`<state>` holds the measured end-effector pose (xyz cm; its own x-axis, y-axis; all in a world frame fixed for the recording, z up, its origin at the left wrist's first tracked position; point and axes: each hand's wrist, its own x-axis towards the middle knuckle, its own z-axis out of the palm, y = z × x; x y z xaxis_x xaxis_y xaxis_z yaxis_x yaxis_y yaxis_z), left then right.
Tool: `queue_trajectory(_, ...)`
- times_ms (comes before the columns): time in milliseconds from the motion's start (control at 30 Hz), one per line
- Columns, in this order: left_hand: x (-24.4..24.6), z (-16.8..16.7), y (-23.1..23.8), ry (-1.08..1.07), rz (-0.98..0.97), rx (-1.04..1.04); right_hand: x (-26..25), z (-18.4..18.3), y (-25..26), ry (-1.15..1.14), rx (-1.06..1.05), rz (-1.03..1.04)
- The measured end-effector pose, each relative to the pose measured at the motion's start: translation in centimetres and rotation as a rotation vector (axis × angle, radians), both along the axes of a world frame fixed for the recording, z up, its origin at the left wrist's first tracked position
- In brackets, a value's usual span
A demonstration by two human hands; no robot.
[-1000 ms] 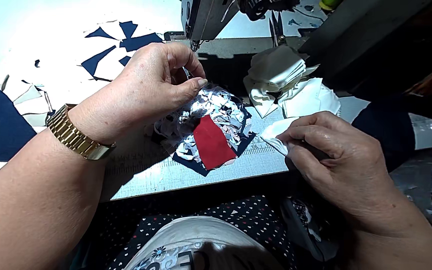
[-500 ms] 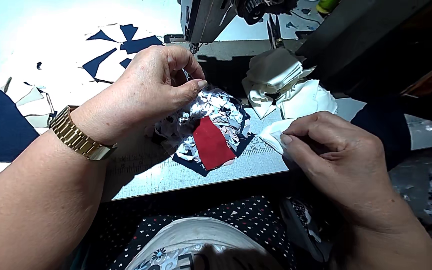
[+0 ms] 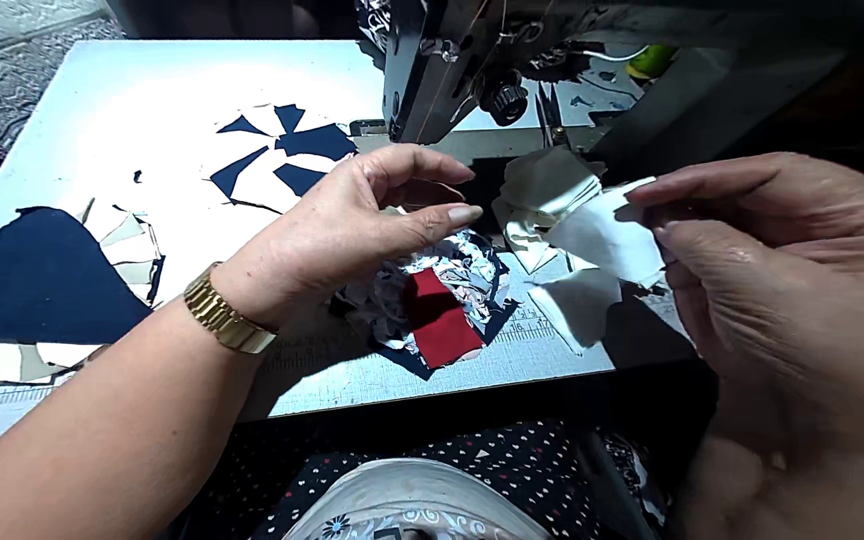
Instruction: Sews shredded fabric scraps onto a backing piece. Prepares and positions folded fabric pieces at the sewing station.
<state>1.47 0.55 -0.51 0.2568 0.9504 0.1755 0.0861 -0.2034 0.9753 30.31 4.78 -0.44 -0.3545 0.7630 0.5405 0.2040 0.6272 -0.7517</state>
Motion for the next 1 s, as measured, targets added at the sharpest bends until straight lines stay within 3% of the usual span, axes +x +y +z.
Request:
queue_trajectory(233,0.7,0.2,-0.8,-0.043,-0.254,-0.194,-4.3,1.2,-1.9,0.118,-0.041,0.303)
queue_trajectory(400,-0.4,0.0,-0.1,-0.092,-0.301,-0.216,-4.1,0.0,-2.8,0.154,-0.087,0.196)
queue_trajectory(767,0.0,-1.5,0.8,0.454,-0.085,0.165,-5.0,-4.0,-6.4,-0.041,-0.257,-0.106)
queue_trajectory(1000,1.2,-2.4,0.5,0.767,0.002,0.321,-4.6,-4.8,-5.9,-0.289,-0.127,-0.166)
